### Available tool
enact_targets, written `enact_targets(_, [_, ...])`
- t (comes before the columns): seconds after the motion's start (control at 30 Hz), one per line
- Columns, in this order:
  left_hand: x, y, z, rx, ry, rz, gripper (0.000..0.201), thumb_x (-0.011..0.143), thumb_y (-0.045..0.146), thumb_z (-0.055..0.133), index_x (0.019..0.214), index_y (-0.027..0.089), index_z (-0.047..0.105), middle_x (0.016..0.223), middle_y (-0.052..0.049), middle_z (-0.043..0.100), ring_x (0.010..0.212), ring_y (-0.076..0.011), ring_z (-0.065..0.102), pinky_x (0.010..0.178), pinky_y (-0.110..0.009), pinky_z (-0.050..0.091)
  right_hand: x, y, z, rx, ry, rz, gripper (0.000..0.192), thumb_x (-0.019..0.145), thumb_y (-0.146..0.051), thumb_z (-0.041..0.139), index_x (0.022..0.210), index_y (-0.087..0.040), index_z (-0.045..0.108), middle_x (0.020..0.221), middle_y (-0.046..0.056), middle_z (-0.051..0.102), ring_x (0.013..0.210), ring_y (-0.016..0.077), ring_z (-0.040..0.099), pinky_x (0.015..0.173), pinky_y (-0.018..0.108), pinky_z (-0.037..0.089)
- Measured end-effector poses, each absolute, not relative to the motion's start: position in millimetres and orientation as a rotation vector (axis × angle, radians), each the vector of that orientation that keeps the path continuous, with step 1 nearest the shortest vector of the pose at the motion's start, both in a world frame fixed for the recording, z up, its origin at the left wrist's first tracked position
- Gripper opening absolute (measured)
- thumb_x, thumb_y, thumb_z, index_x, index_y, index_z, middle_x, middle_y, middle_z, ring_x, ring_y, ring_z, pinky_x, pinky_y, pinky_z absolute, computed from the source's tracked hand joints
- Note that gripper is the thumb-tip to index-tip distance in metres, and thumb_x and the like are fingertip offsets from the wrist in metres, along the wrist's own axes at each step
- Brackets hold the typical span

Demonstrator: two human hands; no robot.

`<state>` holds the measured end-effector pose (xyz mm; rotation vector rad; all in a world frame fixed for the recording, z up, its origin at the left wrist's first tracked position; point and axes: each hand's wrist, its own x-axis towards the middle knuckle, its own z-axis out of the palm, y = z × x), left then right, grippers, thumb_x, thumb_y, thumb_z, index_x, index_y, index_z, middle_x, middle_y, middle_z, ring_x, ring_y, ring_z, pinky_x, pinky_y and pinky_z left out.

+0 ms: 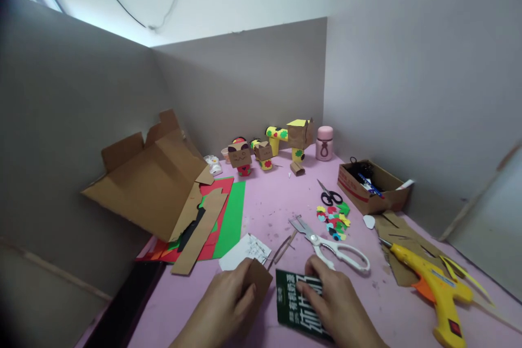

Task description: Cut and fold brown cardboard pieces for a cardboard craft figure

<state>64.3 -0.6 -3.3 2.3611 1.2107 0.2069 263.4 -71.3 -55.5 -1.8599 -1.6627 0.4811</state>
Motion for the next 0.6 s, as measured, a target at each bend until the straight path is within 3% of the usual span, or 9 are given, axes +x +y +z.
enact_targets(0.17, [68,-20,-1,2.269,1.245,0.094,0.03,0.083,0.015,0.035,0.107,0.014,0.052,0.077,-0.012,0.067,0.069,-0.0262,0.062,0.055,-0.03,0.034,254,-89,-65,-1.702,-1.622,0.124,0.017,0.09,-0.021,0.036,0.102,-0.021,0.048,0.089,0.007,0.072,0.076,0.0179,0.07,0.064,0.025,0.055])
enact_targets(0.27, [74,-28,-7,2.215,1.204,0.138,0.038,0.082,0.015,0.038,0.118,0.016,0.051,0.095,-0.014,0.069,0.089,-0.0288,0.063,0.068,-0.031,0.042,243,-99,-75,-1.502,-1.853,-0.018,0.03,0.087,-0.011,0.036,0.116,-0.017,0.043,0.098,0.011,0.073,0.084,0.0175,0.071,0.068,0.023,0.057])
enact_targets(0.37, [81,-35,-17,2.142,1.141,0.195,0.056,0.079,0.013,0.041,0.135,0.015,0.038,0.109,-0.015,0.067,0.101,-0.0298,0.061,0.081,-0.033,0.045,239,-104,-79,-1.48,-1.914,0.009,0.036,0.086,-0.009,0.038,0.122,-0.014,0.042,0.104,0.014,0.072,0.092,0.0173,0.069,0.074,0.021,0.056])
enact_targets(0.47, [84,-41,-27,2.112,1.096,0.268,0.068,0.076,0.011,0.042,0.141,0.007,0.025,0.127,-0.018,0.056,0.114,-0.0302,0.054,0.095,-0.037,0.041,239,-107,-74,-1.508,-1.883,0.09,0.034,0.085,-0.01,0.036,0.115,-0.013,0.051,0.099,0.013,0.073,0.089,0.0182,0.07,0.076,0.023,0.056])
enact_targets(0.6, [80,-47,-41,2.091,1.067,0.437,0.065,0.077,0.009,0.038,0.14,0.001,0.025,0.147,-0.016,0.029,0.134,-0.0249,0.029,0.111,-0.038,0.024,240,-111,-65,-1.494,-1.949,0.196,0.038,0.083,-0.009,0.036,0.115,-0.011,0.057,0.097,0.012,0.074,0.089,0.0201,0.07,0.079,0.027,0.056])
